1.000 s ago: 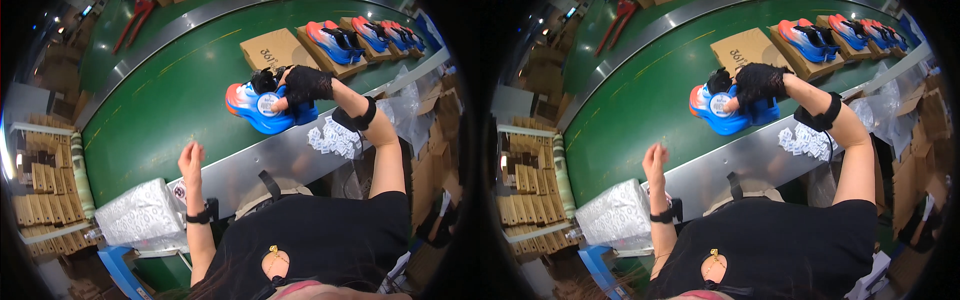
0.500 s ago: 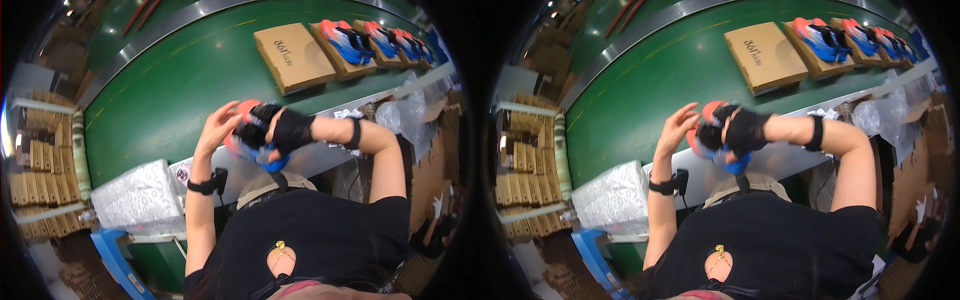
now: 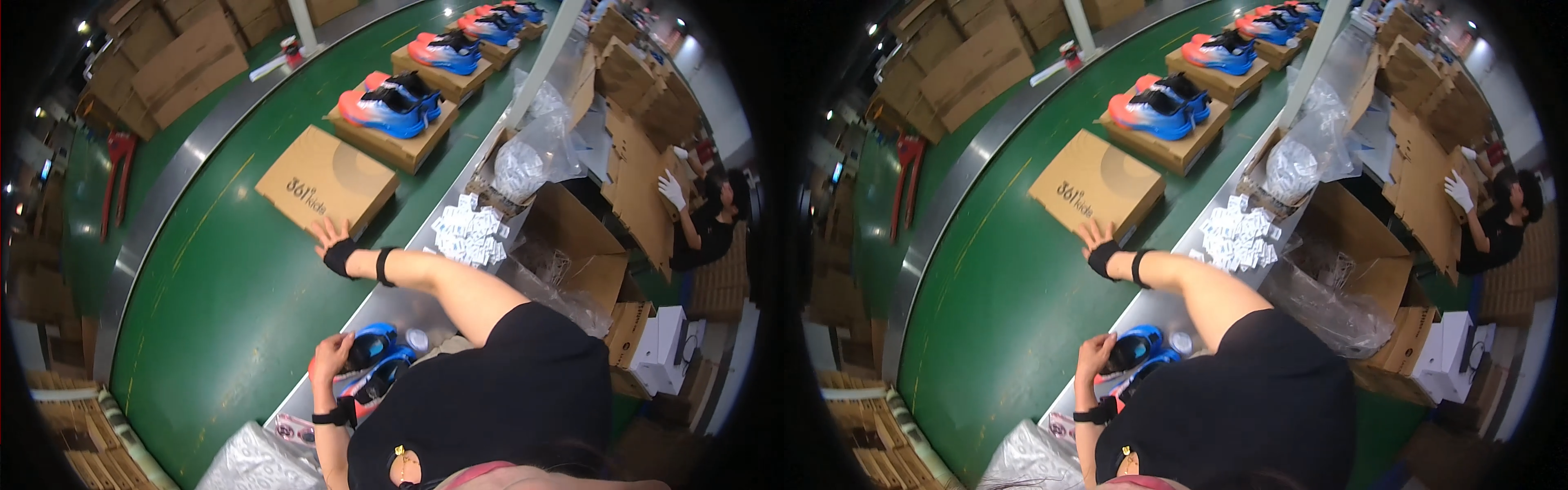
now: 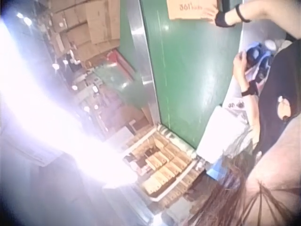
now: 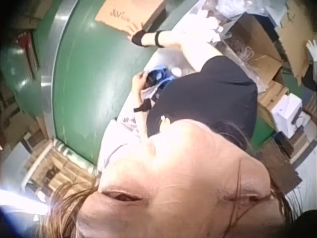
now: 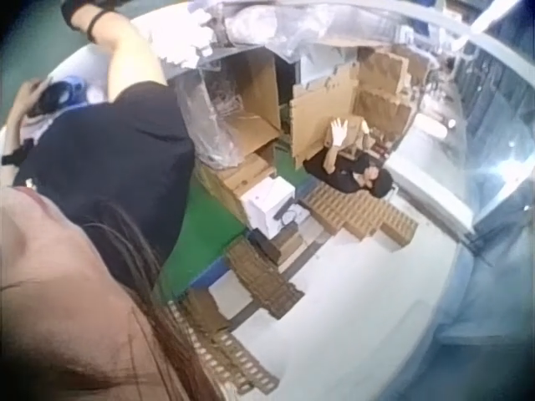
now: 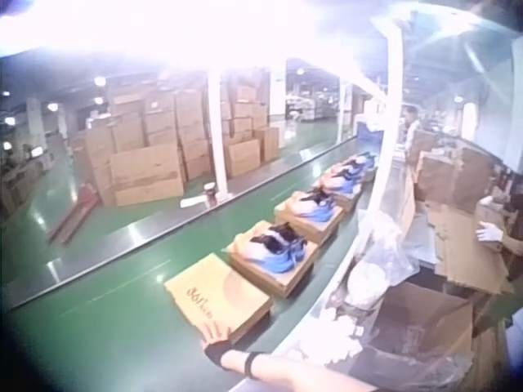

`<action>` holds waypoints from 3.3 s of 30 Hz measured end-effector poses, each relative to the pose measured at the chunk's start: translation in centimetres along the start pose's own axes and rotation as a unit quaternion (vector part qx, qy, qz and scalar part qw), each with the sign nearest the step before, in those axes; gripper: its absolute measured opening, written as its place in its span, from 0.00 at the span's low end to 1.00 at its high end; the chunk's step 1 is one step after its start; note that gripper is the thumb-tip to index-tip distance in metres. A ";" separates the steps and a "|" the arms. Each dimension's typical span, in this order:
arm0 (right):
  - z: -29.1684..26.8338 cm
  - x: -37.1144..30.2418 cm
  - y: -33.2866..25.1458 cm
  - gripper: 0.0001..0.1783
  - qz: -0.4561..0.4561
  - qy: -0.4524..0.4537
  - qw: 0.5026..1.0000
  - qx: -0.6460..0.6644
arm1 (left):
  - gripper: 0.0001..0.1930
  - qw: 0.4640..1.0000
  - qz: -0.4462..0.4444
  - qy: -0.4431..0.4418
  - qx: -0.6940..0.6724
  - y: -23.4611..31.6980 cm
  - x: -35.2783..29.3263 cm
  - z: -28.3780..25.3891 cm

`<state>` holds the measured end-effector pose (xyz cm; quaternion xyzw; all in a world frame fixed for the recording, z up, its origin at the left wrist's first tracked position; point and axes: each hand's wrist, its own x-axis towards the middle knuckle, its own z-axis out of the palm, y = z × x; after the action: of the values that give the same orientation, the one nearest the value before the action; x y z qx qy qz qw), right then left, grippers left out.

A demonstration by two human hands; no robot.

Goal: Pack shoes into boxes and place them on a conveyor belt in a manufacturing facility.

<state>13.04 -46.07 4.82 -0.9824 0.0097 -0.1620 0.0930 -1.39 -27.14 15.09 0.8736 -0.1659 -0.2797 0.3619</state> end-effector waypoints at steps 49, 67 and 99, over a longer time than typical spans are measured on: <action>-10.7 -19.6 1.1 0.12 0.257 0.109 0.912 0.300 | 0.15 0.810 -0.007 0.584 0.055 -33.4 -14.4 -7.6; -14.1 -18.9 -5.5 0.13 0.236 0.141 0.923 0.268 | 0.14 0.802 0.008 0.595 -0.055 -36.1 -22.4 -7.1; -13.4 -7.1 -28.9 0.19 -0.159 -0.132 0.773 0.599 | 0.18 0.781 0.121 0.507 -0.344 -4.0 -13.8 -15.6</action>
<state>1.73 -19.76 20.42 -0.7269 -0.2584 -0.0158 0.6361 -2.39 -9.19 26.31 0.6795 0.0444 0.2117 0.7011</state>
